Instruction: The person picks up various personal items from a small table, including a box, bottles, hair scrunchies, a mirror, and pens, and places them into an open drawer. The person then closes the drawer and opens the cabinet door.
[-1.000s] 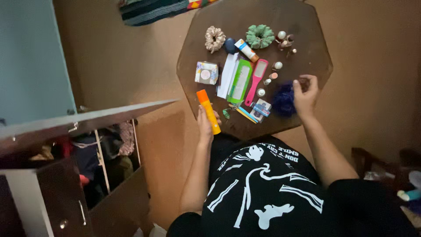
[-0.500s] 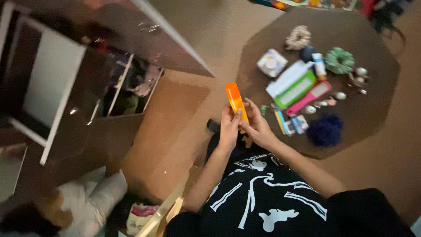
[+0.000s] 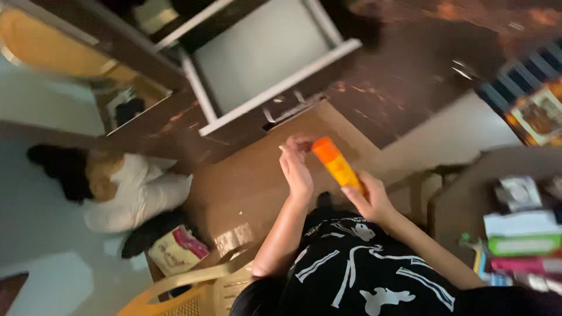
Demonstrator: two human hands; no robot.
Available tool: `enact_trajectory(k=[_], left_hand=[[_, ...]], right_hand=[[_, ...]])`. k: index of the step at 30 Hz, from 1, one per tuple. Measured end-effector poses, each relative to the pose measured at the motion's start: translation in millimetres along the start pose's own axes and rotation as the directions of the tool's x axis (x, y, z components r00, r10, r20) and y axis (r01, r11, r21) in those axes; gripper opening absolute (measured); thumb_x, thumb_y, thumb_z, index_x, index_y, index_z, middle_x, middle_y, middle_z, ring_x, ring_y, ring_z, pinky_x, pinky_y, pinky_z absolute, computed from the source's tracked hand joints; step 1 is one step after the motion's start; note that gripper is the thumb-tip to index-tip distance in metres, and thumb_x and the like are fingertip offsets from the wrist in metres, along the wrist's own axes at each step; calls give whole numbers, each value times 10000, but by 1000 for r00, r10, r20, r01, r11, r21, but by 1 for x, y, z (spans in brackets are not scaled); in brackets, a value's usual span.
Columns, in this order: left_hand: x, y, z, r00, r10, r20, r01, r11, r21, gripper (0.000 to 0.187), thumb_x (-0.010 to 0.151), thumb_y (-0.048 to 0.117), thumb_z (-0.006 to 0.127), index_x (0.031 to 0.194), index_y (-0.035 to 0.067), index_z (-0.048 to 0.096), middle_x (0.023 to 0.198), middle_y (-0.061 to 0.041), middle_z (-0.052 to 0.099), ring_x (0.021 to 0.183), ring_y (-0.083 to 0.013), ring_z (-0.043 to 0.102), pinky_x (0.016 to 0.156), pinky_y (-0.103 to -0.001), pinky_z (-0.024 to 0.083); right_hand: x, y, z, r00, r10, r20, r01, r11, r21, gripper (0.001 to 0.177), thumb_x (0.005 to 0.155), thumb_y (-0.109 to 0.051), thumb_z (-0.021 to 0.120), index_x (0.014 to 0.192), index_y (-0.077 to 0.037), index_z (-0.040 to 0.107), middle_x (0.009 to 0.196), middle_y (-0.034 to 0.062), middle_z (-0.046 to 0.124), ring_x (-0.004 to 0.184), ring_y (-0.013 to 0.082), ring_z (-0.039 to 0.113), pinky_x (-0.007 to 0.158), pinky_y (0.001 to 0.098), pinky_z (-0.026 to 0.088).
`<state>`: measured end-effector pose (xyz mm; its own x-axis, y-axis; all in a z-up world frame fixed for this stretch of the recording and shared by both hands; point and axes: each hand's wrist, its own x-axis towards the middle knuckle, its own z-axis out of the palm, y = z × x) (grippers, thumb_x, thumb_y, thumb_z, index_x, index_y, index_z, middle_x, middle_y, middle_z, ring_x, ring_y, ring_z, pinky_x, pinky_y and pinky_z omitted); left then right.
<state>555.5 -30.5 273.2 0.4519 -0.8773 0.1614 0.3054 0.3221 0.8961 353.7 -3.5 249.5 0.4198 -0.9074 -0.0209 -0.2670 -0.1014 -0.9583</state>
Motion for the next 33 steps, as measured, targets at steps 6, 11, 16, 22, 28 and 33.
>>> enact_trajectory(k=[6, 11, 16, 22, 28, 33], left_hand=[[37, 51, -33, 992, -109, 62, 93, 972, 215, 527, 993, 111, 667, 1456, -32, 461, 1193, -71, 660, 1057, -131, 639, 893, -282, 550], [97, 39, -53, 975, -103, -199, 150, 959, 239, 430, 1033, 76, 651, 1432, -56, 562, 1192, -118, 711, 1040, -143, 666, 863, -272, 574], [147, 55, -75, 977, -19, -212, 130, 845, 519, 416, 1031, 189, 634, 1390, -19, 613, 1202, -142, 719, 1038, -209, 696, 824, -305, 596], [197, 61, -111, 982, 177, -59, 25, 187, 982, 443, 943, 261, 758, 1293, 3, 671, 1156, -184, 717, 1071, -358, 682, 914, -431, 557], [258, 47, -184, 1000, -5, -25, 25, 32, 999, 492, 806, 314, 823, 1202, 51, 694, 1297, -154, 649, 1174, -353, 621, 951, -454, 534], [296, 53, -239, 969, -214, -120, 90, -147, 985, 678, 726, 408, 881, 1325, 182, 658, 1461, -170, 481, 1311, -371, 508, 1021, -482, 510]], right_hand=[[95, -53, 43, 996, -3, 84, 10, 997, -79, 301, 1010, -261, 653, 1173, -13, 598, 781, 47, 572, 666, 139, 532, 599, 313, 448], [185, -95, 55, 936, -236, 261, 251, 968, -27, 534, 995, -262, 656, 1433, 14, 523, 1201, 118, 643, 911, 125, 650, 724, 279, 544], [304, -102, 63, 919, -37, 392, 57, 997, -42, 458, 1001, -289, 679, 1379, -32, 654, 1065, 17, 736, 887, 101, 643, 795, 291, 532], [464, -61, 164, 800, 261, 539, -367, 925, 96, 409, 897, -225, 734, 1244, -19, 667, 1001, 52, 735, 831, 131, 723, 658, 326, 612], [513, 9, 277, 914, 234, 332, -188, 968, -166, 365, 840, -317, 859, 991, 0, 758, 877, 105, 760, 674, 165, 697, 609, 354, 562], [524, 39, 324, 982, 14, 191, 14, 990, -144, 358, 832, -279, 856, 1044, -18, 732, 974, 124, 771, 848, 216, 723, 762, 355, 571]])
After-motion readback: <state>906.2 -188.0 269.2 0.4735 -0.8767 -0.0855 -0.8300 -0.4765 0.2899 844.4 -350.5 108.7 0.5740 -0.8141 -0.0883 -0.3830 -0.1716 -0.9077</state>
